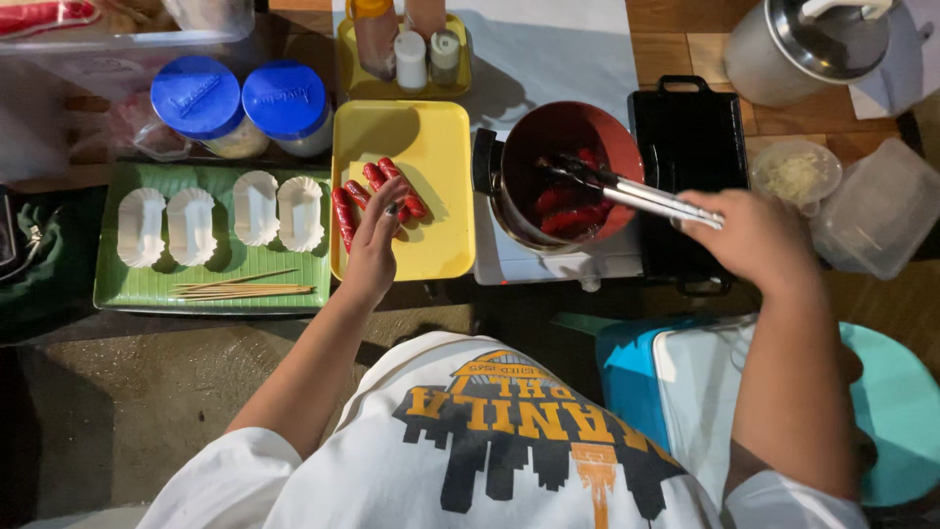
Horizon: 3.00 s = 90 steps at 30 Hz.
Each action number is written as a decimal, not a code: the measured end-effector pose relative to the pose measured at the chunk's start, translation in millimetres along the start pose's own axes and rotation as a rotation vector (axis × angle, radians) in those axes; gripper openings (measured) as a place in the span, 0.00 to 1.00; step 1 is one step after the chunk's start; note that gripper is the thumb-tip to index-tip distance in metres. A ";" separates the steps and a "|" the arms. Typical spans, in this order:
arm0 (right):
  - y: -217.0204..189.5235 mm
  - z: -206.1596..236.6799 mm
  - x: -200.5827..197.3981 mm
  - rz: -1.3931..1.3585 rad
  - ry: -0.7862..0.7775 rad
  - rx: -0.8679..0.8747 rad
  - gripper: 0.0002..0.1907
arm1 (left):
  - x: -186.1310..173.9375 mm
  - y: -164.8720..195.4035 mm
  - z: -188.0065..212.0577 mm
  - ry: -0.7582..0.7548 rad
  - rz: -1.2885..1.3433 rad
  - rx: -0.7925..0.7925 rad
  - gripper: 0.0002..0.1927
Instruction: The person uses tongs to transfer cooked sausages from a pot of sauce onto a yellow tray, then picks up wooden skewers and inserts them into the sausages, placing each assembled sausage on a paper tray liner.
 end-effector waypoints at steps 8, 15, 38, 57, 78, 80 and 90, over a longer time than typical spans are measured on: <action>-19.8 -45.9 -31.3 0.472 0.096 -0.291 0.22 | -11.1 -12.1 8.4 0.082 0.070 -0.025 0.25; 4.8 -65.0 -57.2 0.563 0.106 -0.297 0.23 | -14.0 -12.2 22.6 0.194 0.107 -0.113 0.27; -17.0 -22.4 -5.9 0.074 -0.036 -0.061 0.18 | -19.1 -28.0 29.8 0.231 0.239 -0.080 0.29; -71.6 29.4 -50.3 -0.128 0.047 0.005 0.19 | -71.3 -17.6 42.0 0.247 0.245 -0.039 0.27; -235.5 19.5 17.6 0.167 -0.038 -0.137 0.14 | -100.2 -35.6 42.9 0.223 0.130 -0.026 0.27; -230.9 21.4 5.5 0.127 -0.066 -0.125 0.14 | -98.7 -34.3 40.5 0.227 0.110 -0.023 0.27; -157.1 21.5 -59.8 0.044 0.116 -0.074 0.19 | -79.5 -45.2 25.7 0.307 -0.256 0.172 0.24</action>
Point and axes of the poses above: each hand's wrist, its own z-axis away from the middle knuckle, its own x-axis out of the palm, y = z × x, the point moved 2 cm from there along -z, towards the middle knuckle, and after that the axes turned 7 degrees about z, right-handed, at the moved point
